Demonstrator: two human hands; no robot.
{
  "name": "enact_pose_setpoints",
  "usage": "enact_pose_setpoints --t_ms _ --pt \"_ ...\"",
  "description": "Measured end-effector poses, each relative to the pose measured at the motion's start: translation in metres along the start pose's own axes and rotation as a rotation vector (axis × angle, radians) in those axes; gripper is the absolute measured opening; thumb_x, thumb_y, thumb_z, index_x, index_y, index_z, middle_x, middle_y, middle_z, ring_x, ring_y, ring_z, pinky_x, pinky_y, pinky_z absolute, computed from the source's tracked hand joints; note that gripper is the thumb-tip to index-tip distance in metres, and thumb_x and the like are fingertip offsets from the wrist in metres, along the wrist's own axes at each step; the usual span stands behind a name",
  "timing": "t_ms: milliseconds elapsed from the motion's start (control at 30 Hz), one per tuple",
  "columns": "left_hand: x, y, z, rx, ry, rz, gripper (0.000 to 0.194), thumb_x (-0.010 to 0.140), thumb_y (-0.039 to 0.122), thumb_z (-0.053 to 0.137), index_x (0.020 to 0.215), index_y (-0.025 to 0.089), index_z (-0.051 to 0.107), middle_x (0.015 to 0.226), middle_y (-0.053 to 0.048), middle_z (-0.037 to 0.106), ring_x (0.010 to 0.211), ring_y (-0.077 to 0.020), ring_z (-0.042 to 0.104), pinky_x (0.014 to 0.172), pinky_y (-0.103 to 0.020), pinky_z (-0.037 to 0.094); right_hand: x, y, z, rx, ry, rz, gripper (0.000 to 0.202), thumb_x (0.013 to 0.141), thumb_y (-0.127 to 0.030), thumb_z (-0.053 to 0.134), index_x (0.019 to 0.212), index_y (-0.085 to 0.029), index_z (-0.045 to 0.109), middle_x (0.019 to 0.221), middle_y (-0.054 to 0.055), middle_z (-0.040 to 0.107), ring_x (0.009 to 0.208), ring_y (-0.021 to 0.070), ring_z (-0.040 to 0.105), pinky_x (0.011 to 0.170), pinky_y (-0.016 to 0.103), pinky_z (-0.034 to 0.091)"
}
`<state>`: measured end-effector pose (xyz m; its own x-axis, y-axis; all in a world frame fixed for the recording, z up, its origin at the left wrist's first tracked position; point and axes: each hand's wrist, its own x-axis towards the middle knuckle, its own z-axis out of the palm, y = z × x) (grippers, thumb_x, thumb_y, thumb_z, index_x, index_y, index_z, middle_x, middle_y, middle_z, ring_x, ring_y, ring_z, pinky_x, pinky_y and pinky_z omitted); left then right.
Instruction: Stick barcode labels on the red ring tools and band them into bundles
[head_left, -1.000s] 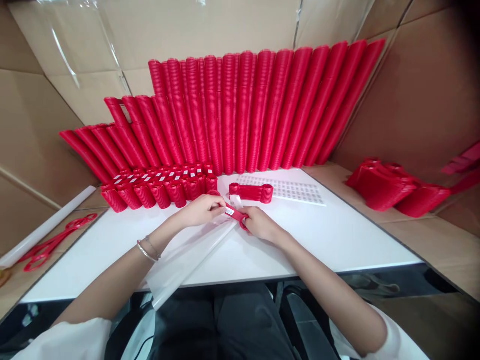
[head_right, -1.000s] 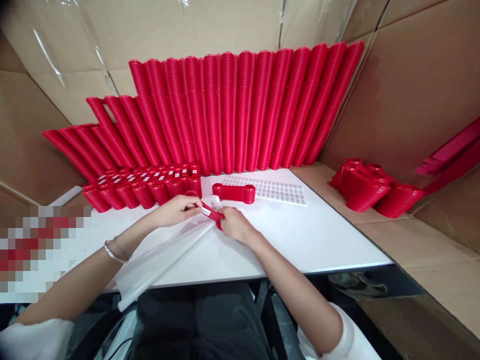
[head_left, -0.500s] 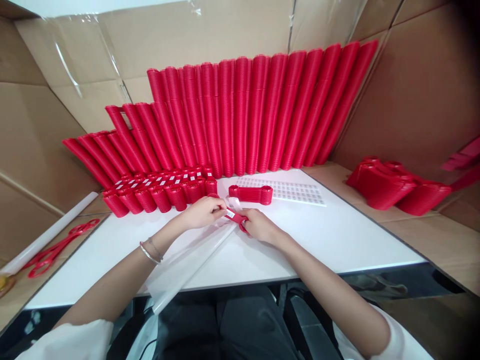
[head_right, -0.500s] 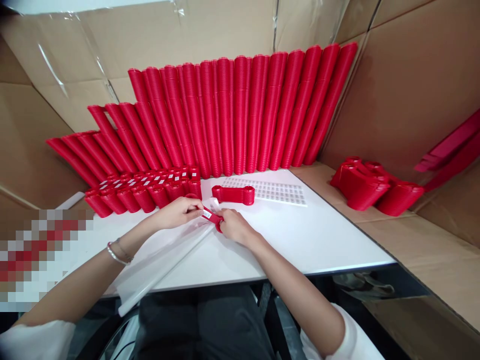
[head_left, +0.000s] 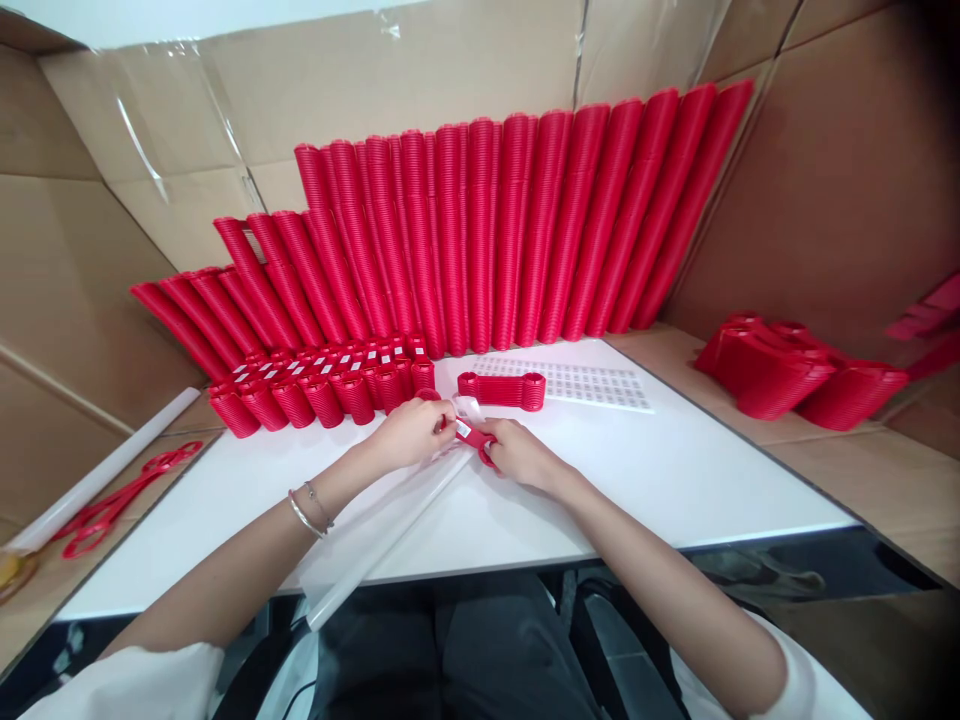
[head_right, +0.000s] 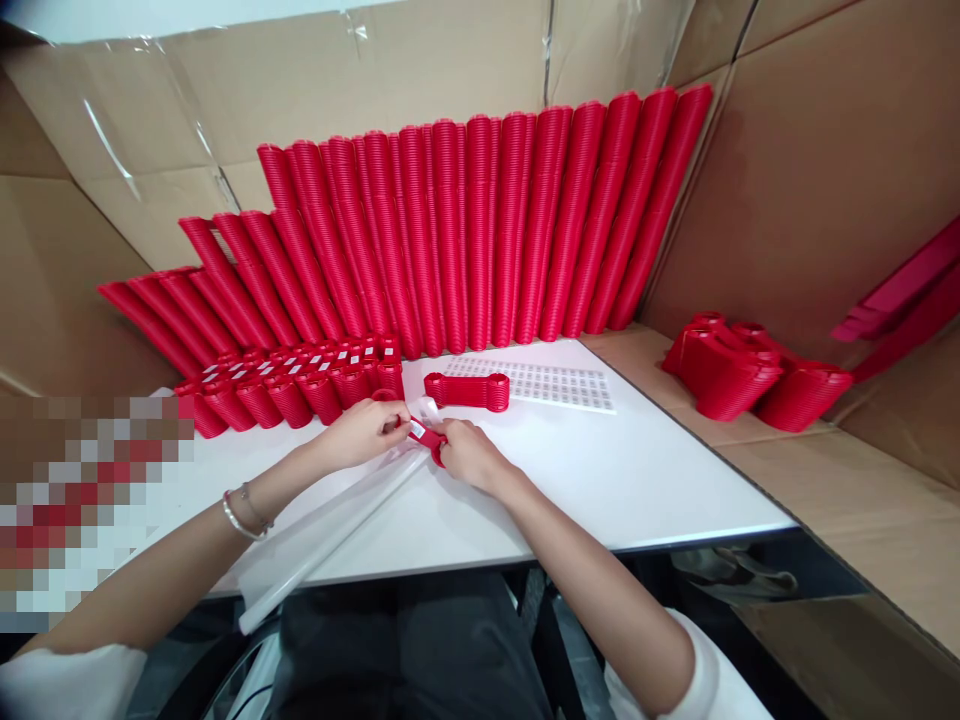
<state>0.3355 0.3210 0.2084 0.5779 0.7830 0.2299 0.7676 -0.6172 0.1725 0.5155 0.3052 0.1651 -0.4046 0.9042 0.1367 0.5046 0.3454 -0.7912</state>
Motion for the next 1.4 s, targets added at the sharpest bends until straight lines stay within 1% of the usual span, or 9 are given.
enact_pose_setpoints --t_ms 267,467,600,733,933,1133,1233,1333,1400 --pt "-0.007 0.015 0.011 0.376 0.13 -0.021 0.028 0.093 0.04 0.047 0.093 0.014 0.057 0.079 -0.01 0.057 0.074 -0.0276 0.056 0.054 -0.028 0.032 0.003 0.003 0.004 0.195 -0.034 0.095 0.043 0.057 -0.005 0.031 0.085 -0.011 0.062 0.056 0.0 0.051 0.039 0.0109 0.048 0.042 0.021 0.037" --pt "-0.004 0.011 -0.006 0.476 0.297 -0.112 0.027 0.094 0.039 0.046 0.101 0.014 0.053 0.098 -0.013 0.05 0.087 -0.0304 0.052 0.051 -0.028 0.032 0.001 -0.001 0.005 0.325 -0.025 0.128 0.039 0.052 -0.007 0.029 0.078 -0.011 0.057 0.049 -0.001 0.048 0.038 0.0111 0.048 0.037 0.019 0.037" --pt "-0.007 0.001 -0.012 0.361 0.378 -0.172 0.022 0.094 0.039 0.046 0.101 0.018 0.051 0.094 -0.008 0.053 0.082 -0.0281 0.055 0.051 -0.027 0.034 0.002 -0.002 0.005 0.377 -0.012 0.147 0.034 0.05 -0.008 0.03 0.073 -0.012 0.055 0.049 -0.001 0.048 0.038 0.0106 0.049 0.036 0.018 0.036" --pt "-0.011 -0.006 -0.01 0.231 0.4 -0.134 0.013 0.094 0.019 0.038 0.105 0.02 0.044 0.092 -0.005 0.056 0.084 -0.0251 0.056 0.059 -0.028 0.04 0.003 -0.001 0.004 0.418 -0.012 0.16 0.039 0.05 -0.007 0.03 0.076 -0.011 0.059 0.049 -0.001 0.049 0.039 0.0115 0.05 0.035 0.019 0.037" --pt "-0.026 -0.004 -0.012 0.072 0.425 -0.039 0.015 0.078 0.009 0.039 0.09 0.017 0.043 0.084 -0.004 0.05 0.08 -0.0237 0.053 0.07 -0.032 0.042 0.003 -0.001 0.002 0.49 0.05 0.167 0.06 0.049 -0.006 0.029 0.099 -0.008 0.063 0.049 -0.001 0.053 0.044 0.0113 0.053 0.04 0.018 0.04" --pt "-0.049 0.01 -0.009 -0.04 0.383 -0.004 0.02 0.073 0.01 0.037 0.09 0.017 0.046 0.086 -0.005 0.048 0.079 -0.0244 0.05 0.067 -0.034 0.04 0.007 0.003 0.002 0.558 0.131 0.14 0.07 0.049 -0.007 0.029 0.11 -0.008 0.061 0.059 0.002 0.06 0.047 0.0108 0.053 0.041 0.017 0.04" --pt "-0.056 0.015 -0.006 -0.171 0.293 -0.02 0.01 0.076 0.016 0.041 0.082 0.018 0.049 0.078 -0.003 0.05 0.07 -0.0223 0.051 0.061 -0.032 0.039 0.007 0.006 0.002 0.58 0.16 0.12 0.071 0.048 -0.007 0.029 0.111 -0.009 0.061 0.071 0.003 0.064 0.054 0.0104 0.055 0.048 0.018 0.044" --pt "-0.058 0.007 -0.008 -0.35 0.244 -0.066 0.015 0.084 0.028 0.045 0.073 0.018 0.049 0.072 -0.001 0.052 0.066 -0.0197 0.053 0.055 -0.028 0.04 0.006 0.006 0.0 0.587 0.161 0.094 0.07 0.047 -0.008 0.028 0.107 -0.01 0.064 0.079 0.003 0.065 0.058 0.011 0.056 0.052 0.02 0.045" --pt "-0.054 -0.005 -0.009 -0.466 0.28 -0.101 0.02 0.086 0.037 0.046 0.08 0.018 0.049 0.082 -0.003 0.055 0.074 -0.0203 0.055 0.058 -0.027 0.043 0.005 0.003 -0.001 0.584 0.146 0.065 0.068 0.047 -0.008 0.028 0.104 -0.01 0.065 0.081 0.003 0.065 0.059 0.0115 0.056 0.053 0.021 0.045"
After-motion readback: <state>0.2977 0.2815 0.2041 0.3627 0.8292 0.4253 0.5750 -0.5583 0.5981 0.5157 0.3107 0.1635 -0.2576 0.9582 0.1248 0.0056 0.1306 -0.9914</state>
